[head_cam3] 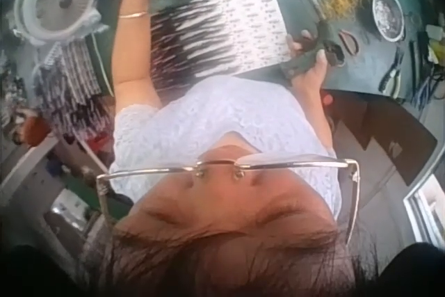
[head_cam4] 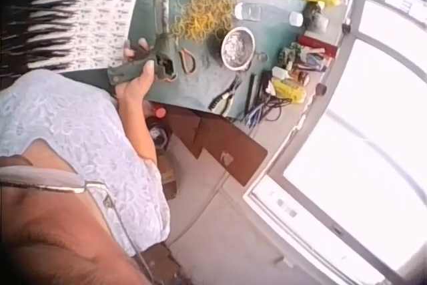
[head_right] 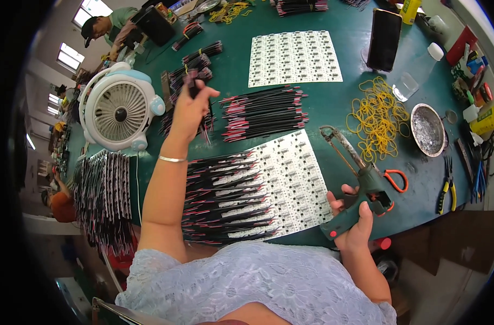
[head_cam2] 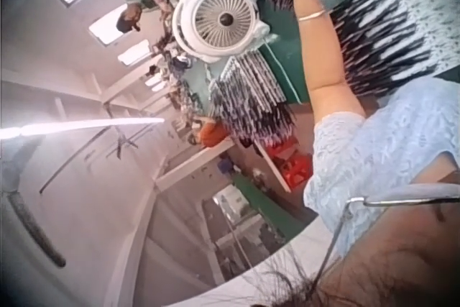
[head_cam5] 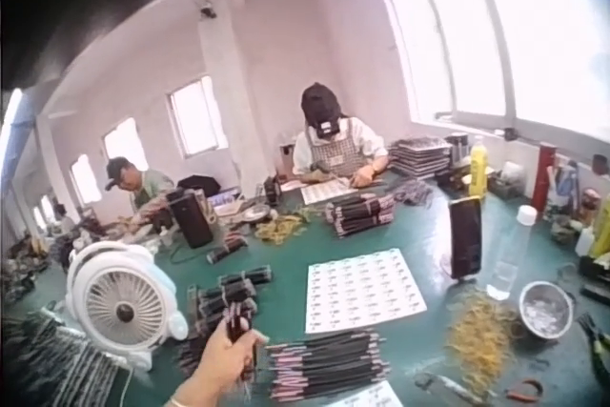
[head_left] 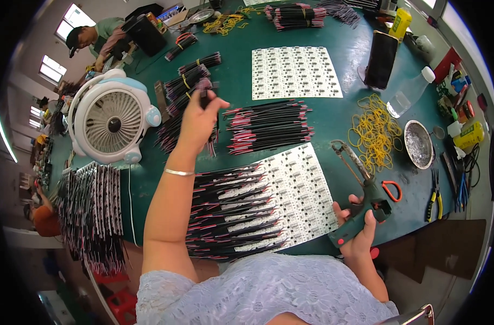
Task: The person solders wires onto printed circuit board panels using a soldering iron, picking up and arranging wires on the board by hand.
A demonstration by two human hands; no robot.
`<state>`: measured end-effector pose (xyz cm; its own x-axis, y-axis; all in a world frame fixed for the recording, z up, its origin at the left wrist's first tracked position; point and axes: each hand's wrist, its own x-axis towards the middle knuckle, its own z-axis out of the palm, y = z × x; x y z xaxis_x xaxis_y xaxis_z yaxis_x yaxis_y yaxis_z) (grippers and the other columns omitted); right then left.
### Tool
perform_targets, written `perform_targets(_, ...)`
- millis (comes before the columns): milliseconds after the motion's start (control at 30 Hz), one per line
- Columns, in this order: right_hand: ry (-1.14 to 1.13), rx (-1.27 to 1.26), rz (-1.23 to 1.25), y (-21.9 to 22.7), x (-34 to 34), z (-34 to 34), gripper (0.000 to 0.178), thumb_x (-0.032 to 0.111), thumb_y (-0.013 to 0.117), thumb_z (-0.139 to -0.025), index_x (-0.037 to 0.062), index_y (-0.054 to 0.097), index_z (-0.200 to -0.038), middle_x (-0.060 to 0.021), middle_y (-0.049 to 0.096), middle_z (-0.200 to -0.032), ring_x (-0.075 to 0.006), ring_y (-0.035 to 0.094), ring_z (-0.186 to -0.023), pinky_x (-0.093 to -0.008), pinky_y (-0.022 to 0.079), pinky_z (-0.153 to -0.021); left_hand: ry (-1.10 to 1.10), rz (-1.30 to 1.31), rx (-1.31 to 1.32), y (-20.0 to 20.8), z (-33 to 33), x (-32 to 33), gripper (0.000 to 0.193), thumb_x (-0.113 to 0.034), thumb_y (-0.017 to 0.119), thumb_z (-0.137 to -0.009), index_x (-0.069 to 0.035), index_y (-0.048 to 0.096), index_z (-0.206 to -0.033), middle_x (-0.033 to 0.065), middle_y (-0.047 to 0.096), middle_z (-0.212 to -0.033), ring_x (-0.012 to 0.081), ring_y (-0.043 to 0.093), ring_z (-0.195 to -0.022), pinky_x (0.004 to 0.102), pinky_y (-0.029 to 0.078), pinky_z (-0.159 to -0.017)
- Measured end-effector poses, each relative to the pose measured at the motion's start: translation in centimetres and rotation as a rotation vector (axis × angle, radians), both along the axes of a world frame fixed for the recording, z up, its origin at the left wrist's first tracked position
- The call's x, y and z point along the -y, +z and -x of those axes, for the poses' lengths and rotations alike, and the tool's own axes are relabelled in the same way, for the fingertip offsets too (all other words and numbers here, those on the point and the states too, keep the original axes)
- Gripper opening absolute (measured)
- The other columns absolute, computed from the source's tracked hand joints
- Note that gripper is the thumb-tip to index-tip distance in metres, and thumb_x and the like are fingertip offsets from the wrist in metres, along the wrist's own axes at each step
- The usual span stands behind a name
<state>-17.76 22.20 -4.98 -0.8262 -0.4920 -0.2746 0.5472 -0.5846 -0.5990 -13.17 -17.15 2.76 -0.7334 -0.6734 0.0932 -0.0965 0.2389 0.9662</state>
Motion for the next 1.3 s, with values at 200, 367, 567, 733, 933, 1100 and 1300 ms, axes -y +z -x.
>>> perform_targets(200, 0.013, -0.023, -0.002, 0.0, 0.0, 0.0, 0.041, 0.035, 0.051, -0.094, 0.0094, 0.044, -0.125, -0.0086, 0.055, -0.122, -0.0159, 0.062, -0.078, -0.0504, 0.037, -0.107, -0.011, -0.164, -0.507, -0.7, -5.4, -0.6, 0.013, -0.013, 0.055, -0.096, -0.006, 0.057, -0.107, 0.0036, 0.061, -0.097, 0.0119, 0.052, -0.084, 0.0263, 0.042, -0.081)
perform_targets(367, 0.01, -0.032, -0.029, 0.3, 0.1, 0.0, 0.041, 0.034, 0.05, -0.095, 0.0094, 0.043, -0.126, -0.0085, 0.055, -0.123, -0.0146, 0.062, -0.077, -0.0492, 0.037, -0.108, 0.021, -0.169, -0.532, -0.5, -5.6, -1.0, 0.019, -0.014, 0.057, -0.095, -0.003, 0.058, -0.111, 0.0039, 0.063, -0.092, 0.0141, 0.058, -0.091, 0.0297, 0.042, -0.089)
perform_targets(567, -0.01, 0.028, -0.05, 1.6, -0.2, 0.5, 0.043, 0.034, 0.051, -0.094, 0.0105, 0.042, -0.13, -0.0087, 0.054, -0.123, -0.0163, 0.062, -0.075, -0.0447, 0.052, -0.09, 0.002, -0.066, -0.393, 0.0, -3.9, -0.5, 0.024, -0.014, 0.055, -0.096, -0.001, 0.058, -0.116, 0.0018, 0.06, -0.079, 0.0077, 0.05, -0.068, 0.0208, 0.042, -0.066)
perform_targets(733, 0.166, -0.415, -0.35, 6.9, -2.7, 6.5, 0.052, 0.037, 0.055, -0.091, 0.0015, 0.046, -0.128, -0.0122, 0.06, -0.108, -0.0174, 0.062, -0.073, -0.0359, 0.053, -0.075, -0.01, 0.208, -0.181, 6.7, -0.8, -4.2, 0.013, -0.009, 0.057, -0.094, -0.004, 0.059, -0.106, 0.0006, 0.056, -0.075, 0.0063, 0.045, -0.06, 0.0197, 0.037, -0.054)
perform_targets(933, 0.189, -1.127, -0.856, 15.3, -0.8, 11.6, 0.063, 0.046, 0.062, -0.084, -0.0029, 0.055, -0.122, -0.0065, 0.067, -0.09, -0.0143, 0.061, -0.07, -0.0272, 0.048, -0.063, -0.353, 1.038, 0.142, 6.2, 0.9, -8.9, 0.018, -0.002, 0.059, -0.075, -0.004, 0.06, -0.093, 0.0097, 0.053, -0.082, 0.0289, 0.059, -0.072, 0.0371, 0.048, -0.061)
perform_targets(1100, 0.399, -0.621, -0.695, 10.3, 0.0, 9.9, 0.075, 0.054, 0.068, -0.077, 0.0021, 0.051, -0.128, -0.0076, 0.063, -0.11, -0.0141, 0.062, -0.068, -0.0264, 0.046, -0.056, -0.431, 1.08, 0.258, 0.0, -1.3, -9.8, 0.022, -0.011, 0.06, -0.075, -0.007, 0.064, -0.096, 0.004, 0.051, -0.081, 0.018, 0.054, -0.061, 0.0321, 0.043, -0.051)
perform_targets(1300, 0.468, -0.318, -0.497, 5.2, 1.9, 6.6, 0.046, 0.013, 0.056, -0.081, -0.0009, 0.05, -0.125, -0.016, 0.061, -0.113, -0.0197, 0.062, -0.063, -0.0308, 0.049, -0.055, -0.477, 1.061, 0.314, -2.8, -2.4, -9.6, 0.027, -0.012, 0.061, -0.073, -0.007, 0.065, -0.099, 0.0015, 0.052, -0.082, 0.0151, 0.054, -0.059, 0.0291, 0.044, -0.052)
